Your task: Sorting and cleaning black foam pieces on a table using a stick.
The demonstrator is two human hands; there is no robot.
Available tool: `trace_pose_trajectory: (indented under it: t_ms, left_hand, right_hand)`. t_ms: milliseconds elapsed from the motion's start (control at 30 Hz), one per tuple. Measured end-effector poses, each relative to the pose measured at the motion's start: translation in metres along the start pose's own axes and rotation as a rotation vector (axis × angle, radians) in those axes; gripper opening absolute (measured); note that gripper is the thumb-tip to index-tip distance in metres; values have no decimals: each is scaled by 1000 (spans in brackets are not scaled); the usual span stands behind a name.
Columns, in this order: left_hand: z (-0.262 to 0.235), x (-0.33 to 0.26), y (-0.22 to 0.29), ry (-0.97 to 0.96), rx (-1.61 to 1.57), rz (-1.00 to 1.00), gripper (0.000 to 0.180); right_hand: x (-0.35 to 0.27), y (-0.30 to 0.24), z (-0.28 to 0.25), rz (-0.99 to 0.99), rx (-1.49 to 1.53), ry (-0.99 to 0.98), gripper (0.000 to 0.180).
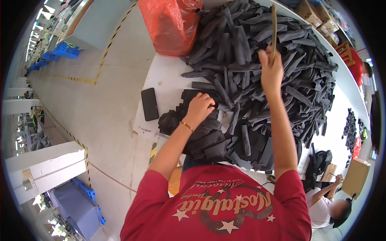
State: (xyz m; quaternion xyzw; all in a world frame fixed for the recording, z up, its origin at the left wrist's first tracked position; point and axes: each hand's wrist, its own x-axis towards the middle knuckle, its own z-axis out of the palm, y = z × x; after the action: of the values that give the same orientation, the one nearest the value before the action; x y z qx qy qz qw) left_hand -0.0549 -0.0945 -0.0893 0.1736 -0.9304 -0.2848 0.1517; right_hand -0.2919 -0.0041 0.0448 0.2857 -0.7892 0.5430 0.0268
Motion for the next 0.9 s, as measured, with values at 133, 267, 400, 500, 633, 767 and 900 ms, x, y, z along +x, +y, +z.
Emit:
trace_pose_trajectory:
  t_ms: [133,267,400,500,633,767,900]
  left_hand:
    - [18,12,-36,-166,180,54,10]
    - [5,24,-45,-234,-77,-92,9]
    - [12,21,-30,-202,103,168,9]
    - [16,19,-48,-314,34,-62,14]
    - [18,17,-36,-251,-2,-77,13]
    - [16,14,-34,-253,151,-36,9]
    - [-4,15,-34,-211,-21,-78,6]
  right_hand:
    - [-88,32,-29,198,45,-292,24]
    - [-143,56,-81,87,-174,-513,20]
    - [-168,69,-101,-60,-296,-571,17]
    - [-174,64,-103,-75,-308,-633,17]
    - [-185,73,-111,-82,-315,-645,18]
    - [-192,74,-112,-120,-307,-667,18]
    - [-193,67,-120,-134,-349,-668,17]
